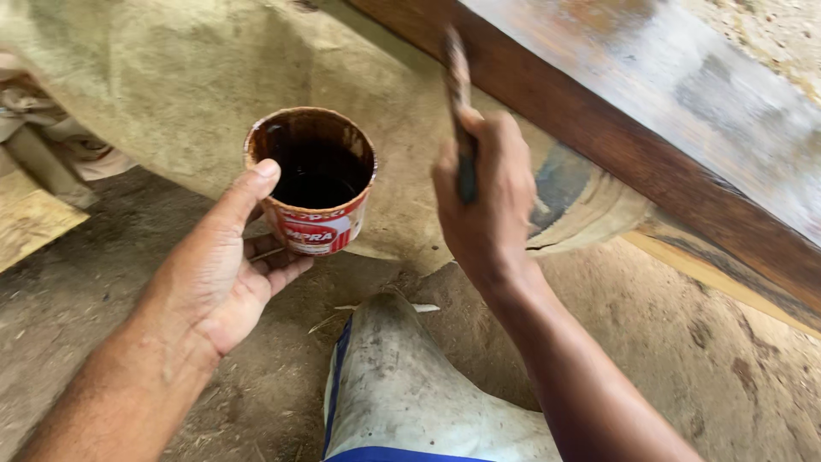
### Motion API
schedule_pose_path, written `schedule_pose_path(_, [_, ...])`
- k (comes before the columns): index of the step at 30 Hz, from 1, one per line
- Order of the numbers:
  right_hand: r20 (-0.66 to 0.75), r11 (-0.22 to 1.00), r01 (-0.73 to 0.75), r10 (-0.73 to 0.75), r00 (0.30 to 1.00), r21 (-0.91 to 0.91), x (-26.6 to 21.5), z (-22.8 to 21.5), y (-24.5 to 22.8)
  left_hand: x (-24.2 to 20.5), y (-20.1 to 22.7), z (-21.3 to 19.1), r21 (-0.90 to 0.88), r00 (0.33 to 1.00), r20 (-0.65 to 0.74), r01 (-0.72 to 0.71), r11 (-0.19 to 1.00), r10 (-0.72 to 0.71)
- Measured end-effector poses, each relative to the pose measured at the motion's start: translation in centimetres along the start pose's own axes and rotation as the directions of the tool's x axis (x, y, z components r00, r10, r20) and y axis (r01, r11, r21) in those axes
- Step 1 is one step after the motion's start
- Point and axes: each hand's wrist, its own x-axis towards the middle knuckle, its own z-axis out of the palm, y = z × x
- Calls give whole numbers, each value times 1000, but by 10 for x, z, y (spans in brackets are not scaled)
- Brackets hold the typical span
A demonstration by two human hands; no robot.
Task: The person applies a dark wood stain to a long wooden plank using a brush. They repeatedly dip the brush into a small can and spread the stain along the plank's surface, working from one end to the other.
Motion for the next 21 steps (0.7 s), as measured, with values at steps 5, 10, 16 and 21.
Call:
schedule_pose_path(5, [24, 958, 81, -91, 996, 276, 68, 70, -9, -4, 6, -7, -9, 999, -30, -16, 1000, 15])
schedule_pose_path(10, [98, 944, -227, 209, 973, 241, 61, 39, 6, -4, 5, -6, 32, 996, -87, 29, 999, -26])
schedule_pose_path(16, [80, 920, -321, 311, 947, 225, -3, -71, 19, -1, 10, -1, 51, 998, -54, -12, 999, 15])
schedule_pose_path(21, [115, 809, -334, 319, 941, 484, 42, -102, -19, -3, 9, 14, 146, 996, -89, -14, 989, 28])
